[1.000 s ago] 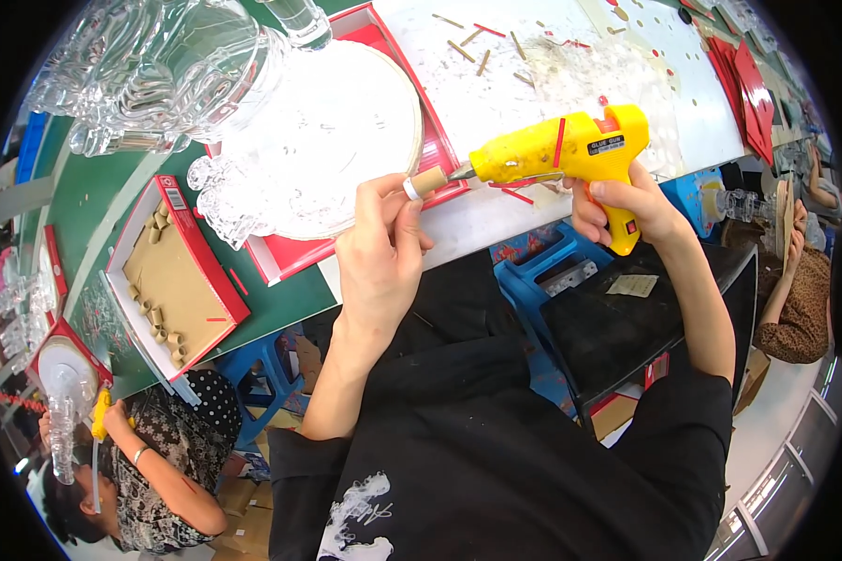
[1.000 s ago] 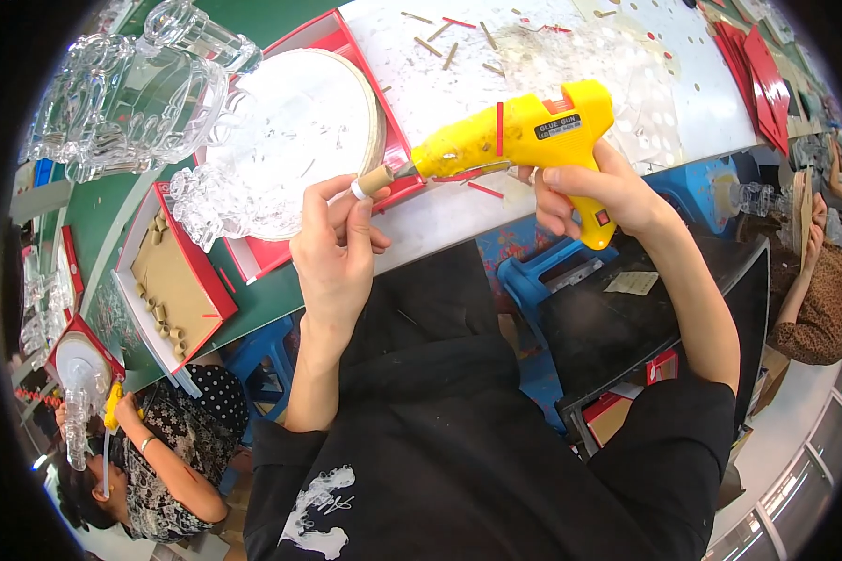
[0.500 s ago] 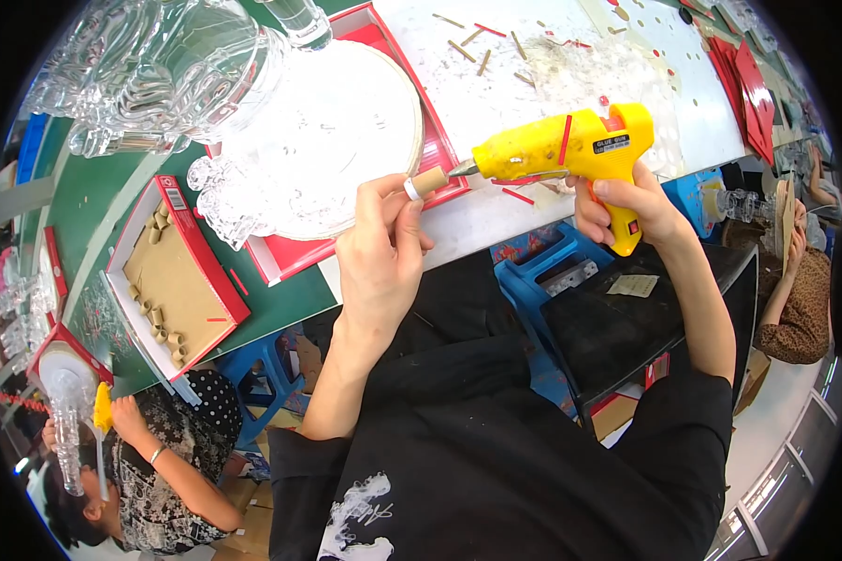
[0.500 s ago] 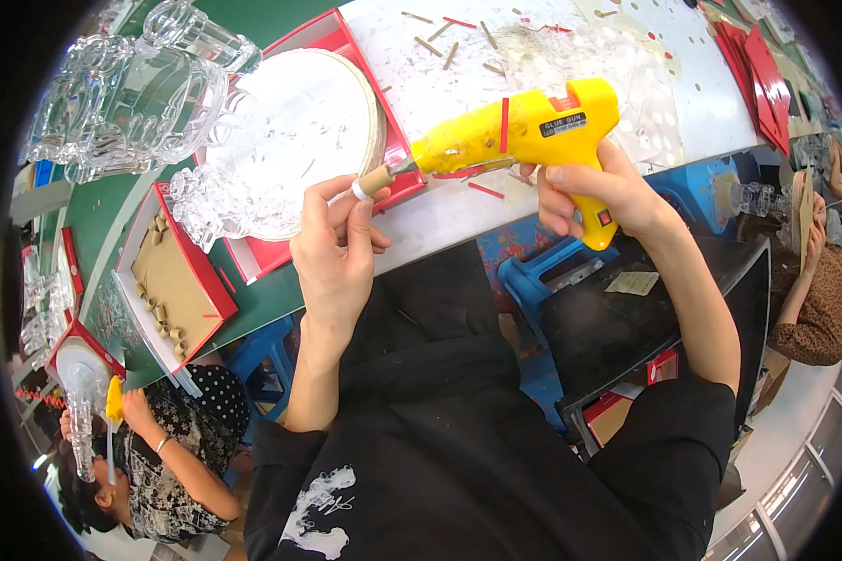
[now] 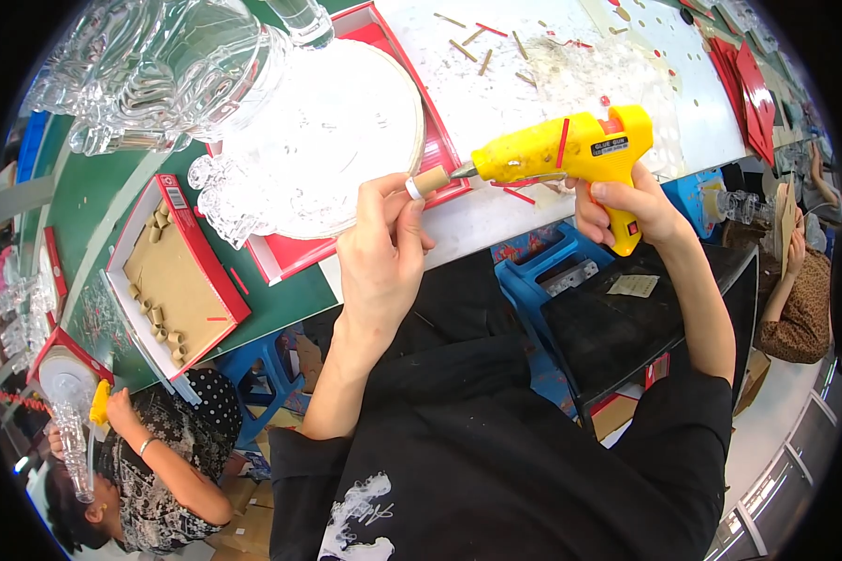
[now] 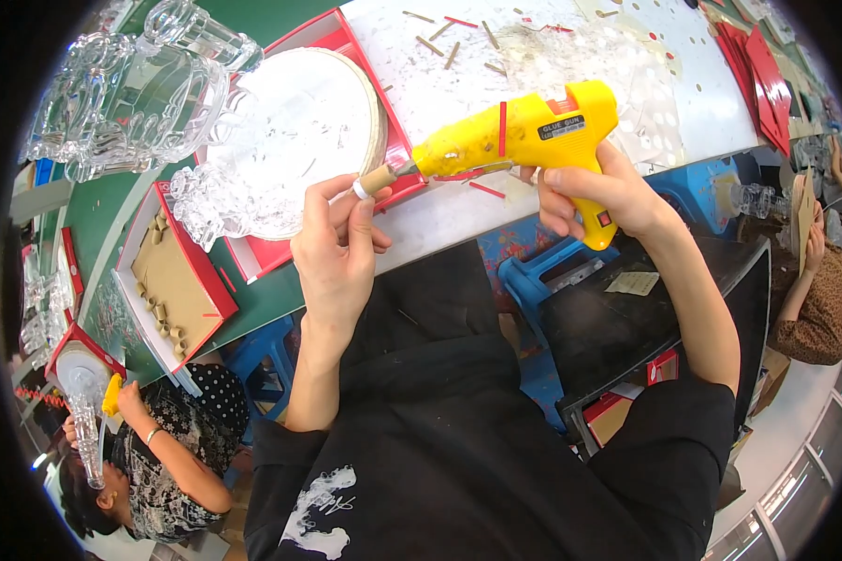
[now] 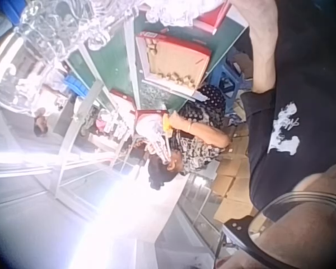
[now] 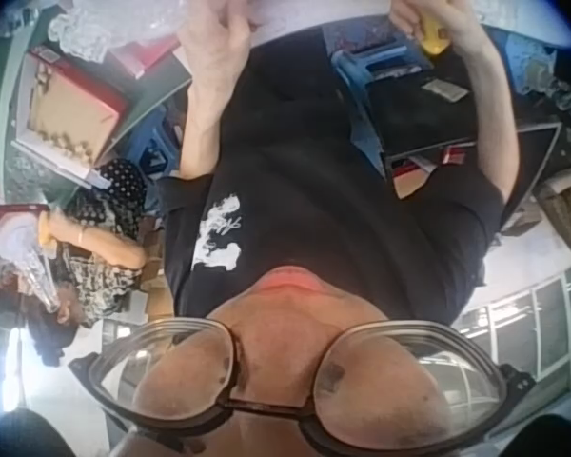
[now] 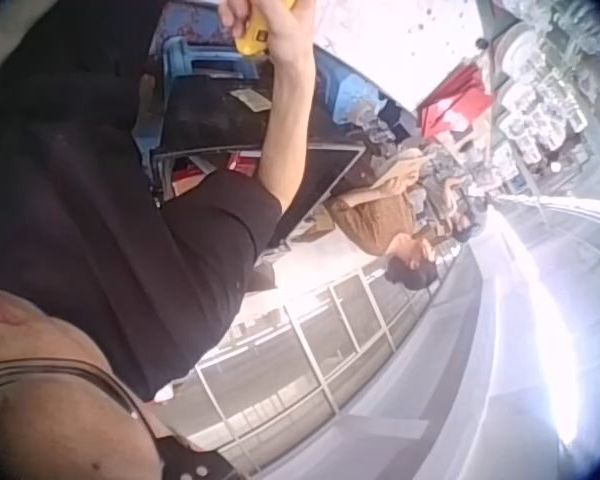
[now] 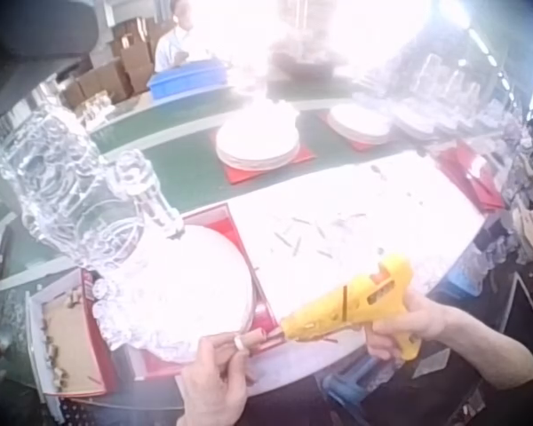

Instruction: Apply glue to small components of a glass item and fold cardboard boxes for packaging on an assembly line.

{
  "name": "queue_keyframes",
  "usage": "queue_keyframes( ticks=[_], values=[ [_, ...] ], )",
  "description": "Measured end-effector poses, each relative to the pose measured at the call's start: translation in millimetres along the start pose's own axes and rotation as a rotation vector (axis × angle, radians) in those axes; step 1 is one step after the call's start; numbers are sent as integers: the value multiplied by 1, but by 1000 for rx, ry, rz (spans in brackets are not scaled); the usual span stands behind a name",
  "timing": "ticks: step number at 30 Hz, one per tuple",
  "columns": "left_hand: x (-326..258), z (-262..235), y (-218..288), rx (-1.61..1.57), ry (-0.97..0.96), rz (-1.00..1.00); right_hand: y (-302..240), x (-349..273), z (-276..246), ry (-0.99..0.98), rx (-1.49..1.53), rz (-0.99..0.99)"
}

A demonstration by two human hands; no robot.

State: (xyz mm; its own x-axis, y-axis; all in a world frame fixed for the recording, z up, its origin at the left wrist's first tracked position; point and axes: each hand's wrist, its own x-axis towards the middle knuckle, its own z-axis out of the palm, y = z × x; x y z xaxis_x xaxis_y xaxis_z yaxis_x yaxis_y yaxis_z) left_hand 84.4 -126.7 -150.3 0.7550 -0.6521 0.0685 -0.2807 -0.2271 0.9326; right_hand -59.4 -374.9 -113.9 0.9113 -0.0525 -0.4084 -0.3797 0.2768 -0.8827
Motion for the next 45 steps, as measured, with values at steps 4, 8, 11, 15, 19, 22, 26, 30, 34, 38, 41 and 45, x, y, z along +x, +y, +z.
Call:
queue_keyframes(
  ticks=[4,8,11,15,19,22,26,30,34,38,41,45],
  values=[
    [0,0,0,-2,-2,0,1,0,0,2,12,-26],
    [0,0,0,1,-3,1,-1,-1,2,19,9,-17],
    [0,0,0,5,-6,-6,-1,-1,3,24,5,-14],
    [0,1,0,7,-3,-9,0,-2,4,41,-2,-8],
    [0,0,-1,17,-8,-6,-1,-1,5,39,4,-9],
    [-1,1,-1,10,-1,-9,-1,-1,6,49,5,-6],
    [0,1,1,12,1,-6,0,-1,5,47,-10,-11],
    [0,1,2,34,15,-1,-2,-1,9,61,-36,10],
    [0,2,2,40,19,2,-2,-1,11,69,-42,16],
    [0,2,2,37,14,-2,0,-1,11,63,-31,9],
    [0,3,2,40,15,-5,-1,0,12,58,-28,11],
    [0,2,2,45,23,-1,0,0,13,39,-59,-12]
  ],
)
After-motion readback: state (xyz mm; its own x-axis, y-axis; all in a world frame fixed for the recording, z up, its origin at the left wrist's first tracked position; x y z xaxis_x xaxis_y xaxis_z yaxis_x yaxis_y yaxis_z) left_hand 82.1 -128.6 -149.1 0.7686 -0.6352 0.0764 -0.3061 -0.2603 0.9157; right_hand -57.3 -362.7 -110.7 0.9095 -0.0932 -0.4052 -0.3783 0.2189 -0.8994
